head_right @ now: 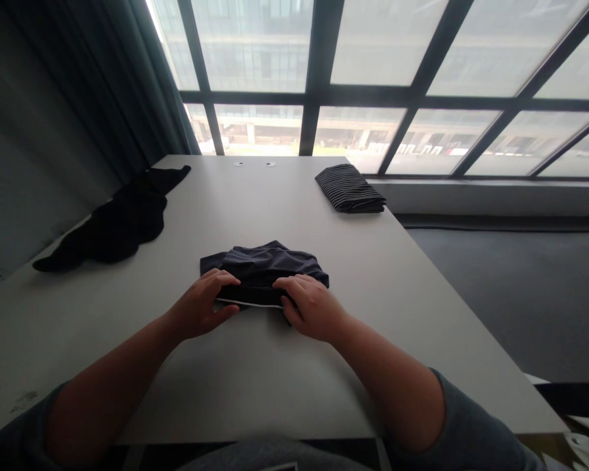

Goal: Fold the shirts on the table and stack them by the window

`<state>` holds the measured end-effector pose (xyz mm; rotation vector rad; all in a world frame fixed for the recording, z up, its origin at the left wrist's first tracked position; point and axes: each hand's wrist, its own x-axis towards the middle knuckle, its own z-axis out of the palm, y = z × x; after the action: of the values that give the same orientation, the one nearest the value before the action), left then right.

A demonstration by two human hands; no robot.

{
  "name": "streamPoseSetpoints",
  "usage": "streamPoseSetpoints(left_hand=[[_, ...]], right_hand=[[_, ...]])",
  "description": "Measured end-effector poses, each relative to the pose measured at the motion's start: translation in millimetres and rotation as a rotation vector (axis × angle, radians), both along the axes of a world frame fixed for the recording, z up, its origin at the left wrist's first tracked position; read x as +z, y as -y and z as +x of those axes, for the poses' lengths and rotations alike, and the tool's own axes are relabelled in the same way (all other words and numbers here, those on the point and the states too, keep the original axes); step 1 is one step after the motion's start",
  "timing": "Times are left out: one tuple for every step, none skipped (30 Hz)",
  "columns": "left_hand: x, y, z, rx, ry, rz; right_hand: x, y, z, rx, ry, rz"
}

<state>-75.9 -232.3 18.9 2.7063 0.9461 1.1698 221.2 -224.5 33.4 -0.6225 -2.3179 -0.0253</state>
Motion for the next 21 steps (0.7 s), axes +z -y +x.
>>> streamPoseSetpoints(left_hand=[[1.0,-0.1,0.0,-0.010,0.007,-0.001],[1.7,-0.4,0.1,-0.011,0.011,-0.006],[2.2,-0.8,0.3,-0.005,0.008,-0.010],[2.4,-1.4,0.6,0.003,0.000,-0.012],[2.3,-2.0,0.9,0.007,-0.012,-0.011],[2.0,-2.6,1.3,0.010,-0.023,-0.008],[1.5,-3.2,1.6,0.013,-0.032,-0.006],[1.0,-3.7,1.9,0.016,-0.034,-0.006],[0.6,-4.1,2.0,0.021,-0.033,-0.008],[0.3,-4.3,2.1,0.027,-0.030,-0.009],[0.2,-4.4,2.0,0.031,-0.028,-0.011],[0.1,-4.4,2.0,0.032,-0.028,-0.012],[0.2,-4.3,1.9,0.029,-0.030,-0.012],[0.3,-4.2,1.9,0.026,-0.031,-0.012],[0.4,-4.0,2.0,0.022,-0.032,-0.014],[0.5,-3.9,2.1,0.021,-0.034,-0.018],[0.5,-3.8,2.2,0.020,-0.033,-0.023],[0.5,-3.7,2.3,0.021,-0.032,-0.028],[0.5,-3.6,2.5,0.024,-0.031,-0.032],[0.4,-3.5,2.6,0.026,-0.030,-0.033],[0.3,-3.3,2.7,0.028,-0.028,-0.031]], right_hand=[[-0.2,-0.2,-0.5,-0.008,0.007,0.008],[-0.3,-0.6,-0.9,-0.014,0.014,0.017],[-0.2,-1.0,-1.3,-0.016,0.018,0.025],[-0.2,-1.6,-1.6,-0.014,0.022,0.031],[0.0,-2.1,-1.9,-0.007,0.023,0.036],[0.1,-2.5,-2.1,0.002,0.021,0.038],[0.3,-2.8,-2.4,0.012,0.018,0.039],[0.5,-2.9,-2.7,0.020,0.016,0.038],[0.7,-2.9,-3.1,0.027,0.014,0.037],[0.9,-2.8,-3.5,0.030,0.010,0.036],[1.1,-2.5,-4.0,0.032,0.006,0.035],[1.3,-2.2,-4.5,0.034,0.001,0.034],[1.6,-1.9,-4.9,0.035,-0.003,0.035],[1.8,-1.6,-5.3,0.036,-0.006,0.035],[2.0,-1.4,-5.6,0.037,-0.007,0.032],[2.2,-1.3,-5.7,0.036,-0.006,0.028],[2.4,-1.2,-5.7,0.036,-0.005,0.022],[2.5,-1.2,-5.6,0.036,-0.003,0.016],[2.6,-1.3,-5.5,0.037,0.000,0.012],[2.6,-1.4,-5.3,0.038,0.002,0.009],[2.6,-1.5,-5.2,0.040,0.005,0.006]])
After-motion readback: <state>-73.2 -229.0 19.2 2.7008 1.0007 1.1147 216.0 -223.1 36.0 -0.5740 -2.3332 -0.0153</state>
